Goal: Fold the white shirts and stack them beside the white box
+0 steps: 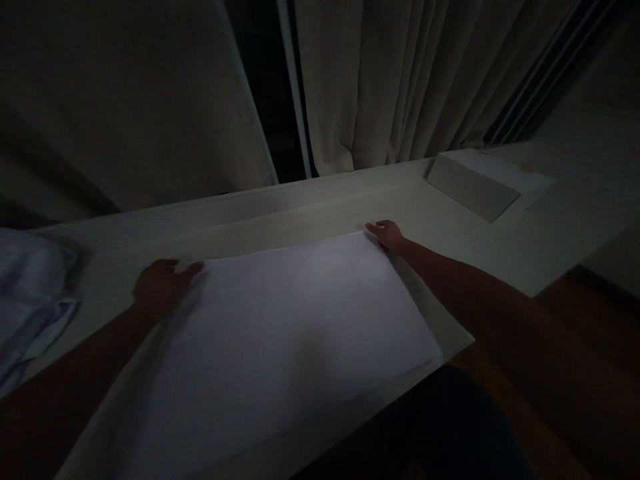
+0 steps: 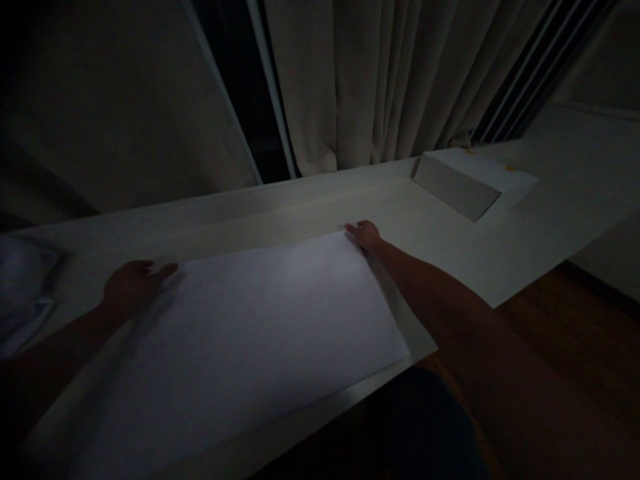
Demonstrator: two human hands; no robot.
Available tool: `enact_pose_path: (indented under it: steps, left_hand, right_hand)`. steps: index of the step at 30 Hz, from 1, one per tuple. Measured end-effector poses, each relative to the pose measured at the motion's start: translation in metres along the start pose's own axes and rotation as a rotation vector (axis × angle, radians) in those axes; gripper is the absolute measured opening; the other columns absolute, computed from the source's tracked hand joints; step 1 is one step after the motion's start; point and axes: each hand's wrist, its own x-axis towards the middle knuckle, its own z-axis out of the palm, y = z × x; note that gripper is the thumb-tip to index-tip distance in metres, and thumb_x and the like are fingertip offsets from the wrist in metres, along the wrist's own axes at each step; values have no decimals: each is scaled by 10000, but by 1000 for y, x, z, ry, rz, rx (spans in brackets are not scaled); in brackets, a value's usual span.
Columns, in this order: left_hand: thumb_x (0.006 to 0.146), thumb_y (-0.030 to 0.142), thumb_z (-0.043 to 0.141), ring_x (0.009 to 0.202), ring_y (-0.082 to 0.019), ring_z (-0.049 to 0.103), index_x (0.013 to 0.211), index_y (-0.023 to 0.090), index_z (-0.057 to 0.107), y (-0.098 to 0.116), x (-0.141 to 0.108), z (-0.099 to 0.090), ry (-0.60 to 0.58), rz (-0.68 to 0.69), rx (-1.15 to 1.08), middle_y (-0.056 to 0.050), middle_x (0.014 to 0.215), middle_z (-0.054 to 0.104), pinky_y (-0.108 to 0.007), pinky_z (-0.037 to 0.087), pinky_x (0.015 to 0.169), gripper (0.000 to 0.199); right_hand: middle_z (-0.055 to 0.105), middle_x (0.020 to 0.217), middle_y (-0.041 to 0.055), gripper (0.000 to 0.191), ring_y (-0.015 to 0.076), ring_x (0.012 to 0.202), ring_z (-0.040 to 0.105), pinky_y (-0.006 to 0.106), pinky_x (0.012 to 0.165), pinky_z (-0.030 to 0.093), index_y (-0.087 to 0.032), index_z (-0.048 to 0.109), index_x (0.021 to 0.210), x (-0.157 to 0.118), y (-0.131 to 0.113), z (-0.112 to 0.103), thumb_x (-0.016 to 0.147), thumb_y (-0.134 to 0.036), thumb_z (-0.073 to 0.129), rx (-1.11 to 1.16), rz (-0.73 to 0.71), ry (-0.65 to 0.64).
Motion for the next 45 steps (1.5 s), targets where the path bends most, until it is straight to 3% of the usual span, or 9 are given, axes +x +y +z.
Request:
enact_pose_path:
  steps: [3,6,10,13,20,27,30,38,45]
  left_hand:
    - [852,739,259,1217,-248,524,1284,153,526,28,-65,-16,-139,265,-30,-95,1329,566,-422,413,1003,776]
    - [877,675,297,1450,-308,208,1400,307,435,64,-139,-29,-293,588,47,-41,1564,309,-549,173,1143,654]
    - [846,699,324,1474,-344,85,1470,372,311,69,-191,-31,-327,571,128,-29,1610,182,-608,105,1132,704]
    - [870,663,283,1460,-378,119,1500,347,248,42,-193,-29,-313,399,159,-61,1606,192,-624,157,1099,705]
    - [872,656,279,1420,-427,213,1501,291,273,17,-199,-38,-304,271,124,-120,1593,211,-607,237,1062,727]
    - [841,706,268,1417,-464,190,1502,241,282,32,-222,-44,-261,207,164,-177,1582,209,-664,178,1057,808]
    - [843,694,294,1452,-427,101,1502,250,282,22,-246,-52,-219,304,145,-141,1602,163,-659,147,1086,795]
    - [858,614,350,1469,-353,109,1501,133,260,-41,-301,-51,-153,358,91,-165,1592,178,-577,213,1138,808]
    - [789,665,476,1457,-329,179,1494,118,252,-45,-340,-55,-101,475,44,-184,1572,221,-511,292,1145,921]
  right_hand:
    - [490,1358,204,533,317,1269,448,453,1046,351,-104,473,1373,-60,-39,18,949,-426,489,-197,-311,45]
    - [380,1506,97,561,303,1400,279,487,1141,182,-215,372,1465,-152,-77,60,978,-493,385,-267,-725,-266]
    - [227,1586,39,656,276,1456,160,505,1170,83,-292,264,1509,-234,-94,107,951,-633,311,-322,-877,-471]
    - [215,1587,44,679,312,1458,137,549,1158,83,-298,296,1500,-227,-73,95,935,-675,297,-350,-808,-425]
    - [273,1562,92,573,305,1456,151,538,1162,96,-216,373,1471,-155,-18,-2,990,-521,314,-494,-462,-224]
    - [236,1577,80,660,293,1461,135,534,1170,66,-215,287,1509,-247,-50,17,977,-605,254,-545,-915,-295]
    - [220,1584,47,706,282,1462,135,520,1173,91,-273,249,1521,-288,-35,26,943,-678,261,-519,-1056,-391]
    - [251,1565,107,675,312,1445,192,544,1146,171,-228,241,1529,-256,86,-67,971,-604,294,-597,-669,-209]
    - [212,1573,137,827,315,1450,175,553,1158,101,-214,153,1548,-285,107,-100,902,-629,462,-578,-798,-316]
